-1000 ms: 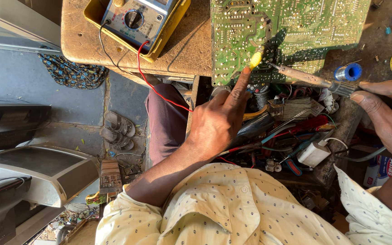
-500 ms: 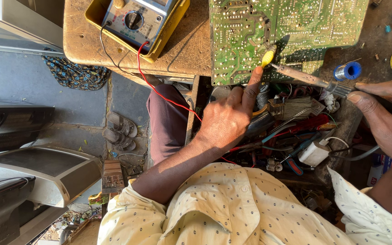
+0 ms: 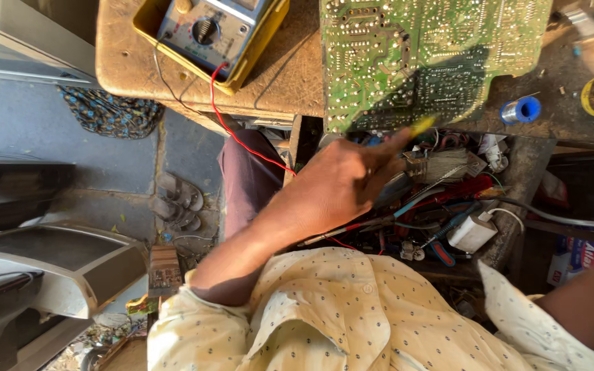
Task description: The person uses a soldering iron and solder wire to attach components to a green circuit board. They then use a yellow toothbrush to scrub the board's surface while continuing to apply solder to specific points.
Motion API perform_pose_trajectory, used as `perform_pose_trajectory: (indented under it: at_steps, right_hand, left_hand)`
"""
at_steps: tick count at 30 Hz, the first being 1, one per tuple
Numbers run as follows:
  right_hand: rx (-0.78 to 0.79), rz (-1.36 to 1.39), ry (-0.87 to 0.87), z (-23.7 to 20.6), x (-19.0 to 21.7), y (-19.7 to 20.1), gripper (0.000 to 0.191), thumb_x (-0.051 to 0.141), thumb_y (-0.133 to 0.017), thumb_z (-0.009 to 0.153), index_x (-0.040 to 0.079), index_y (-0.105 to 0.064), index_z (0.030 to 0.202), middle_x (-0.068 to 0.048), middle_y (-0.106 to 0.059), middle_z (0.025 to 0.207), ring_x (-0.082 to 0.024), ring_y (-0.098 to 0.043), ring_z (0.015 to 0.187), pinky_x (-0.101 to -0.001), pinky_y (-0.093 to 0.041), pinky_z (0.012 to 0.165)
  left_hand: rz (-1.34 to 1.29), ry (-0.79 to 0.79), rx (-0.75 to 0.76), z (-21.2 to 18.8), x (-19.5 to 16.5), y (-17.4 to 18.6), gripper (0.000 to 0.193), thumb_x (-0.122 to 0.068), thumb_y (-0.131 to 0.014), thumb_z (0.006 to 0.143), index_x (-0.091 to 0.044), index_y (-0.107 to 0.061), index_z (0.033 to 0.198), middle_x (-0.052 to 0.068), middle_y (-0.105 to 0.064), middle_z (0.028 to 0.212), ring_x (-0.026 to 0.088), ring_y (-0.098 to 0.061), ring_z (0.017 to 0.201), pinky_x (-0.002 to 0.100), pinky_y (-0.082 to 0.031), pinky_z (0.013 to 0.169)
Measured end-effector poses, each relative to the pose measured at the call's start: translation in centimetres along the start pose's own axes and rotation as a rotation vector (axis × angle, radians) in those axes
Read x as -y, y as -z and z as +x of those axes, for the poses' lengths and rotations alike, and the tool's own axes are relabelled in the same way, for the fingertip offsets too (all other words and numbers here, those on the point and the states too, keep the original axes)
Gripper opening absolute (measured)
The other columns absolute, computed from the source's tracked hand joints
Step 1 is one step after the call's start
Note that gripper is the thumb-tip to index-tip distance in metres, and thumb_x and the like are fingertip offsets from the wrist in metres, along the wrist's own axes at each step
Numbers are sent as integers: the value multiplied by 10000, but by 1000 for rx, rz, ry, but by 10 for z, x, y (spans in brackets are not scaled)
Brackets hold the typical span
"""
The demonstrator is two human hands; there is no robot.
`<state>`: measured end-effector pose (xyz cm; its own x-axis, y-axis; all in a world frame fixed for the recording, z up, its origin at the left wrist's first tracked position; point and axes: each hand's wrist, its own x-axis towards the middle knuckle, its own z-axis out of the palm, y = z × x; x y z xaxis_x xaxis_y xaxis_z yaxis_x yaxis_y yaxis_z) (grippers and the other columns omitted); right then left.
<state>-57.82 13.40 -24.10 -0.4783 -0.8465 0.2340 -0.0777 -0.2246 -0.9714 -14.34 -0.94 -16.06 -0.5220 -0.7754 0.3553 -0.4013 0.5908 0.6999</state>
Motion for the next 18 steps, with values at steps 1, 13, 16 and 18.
perform_pose_trajectory:
  at_steps: [1,13,16,18]
  right_hand:
    - [-10,21,-11,-2,-4,0,80,82,-603,1144,43,-614,1075,-28,-553,856,-78,-466,661,-194,-376,577]
    - [17,-56,-135,11,59,-100,139,184,-628,1209,50,-623,1244,16,-527,869,-43,-446,662,-203,-408,588]
    - [57,-132,-157,15,70,-123,151,187,-644,1194,39,-616,1205,-11,-552,892,-64,-461,670,-239,-443,615]
    - [53,-160,-164,17,73,-133,153,165,-664,1182,20,-613,1185,-36,-574,912,-82,-477,677,-256,-458,624]
  left_hand:
    - [16,4,-4,1,-2,2,649,-43,-626,1000,6,-343,1581,186,-667,867,354,-661,705,476,-533,626]
    - [-493,27,-146,-18,26,17,406,-37,-694,1066,34,-539,1435,276,-641,1417,283,-697,1220,336,-572,1057]
    - [-461,223,-375,-24,42,4,548,-60,-750,1031,23,-491,1508,180,-729,1262,135,-691,1111,271,-567,986]
    - [-412,264,-447,-26,50,0,621,-74,-806,986,3,-500,1520,104,-741,1126,75,-658,984,227,-552,888]
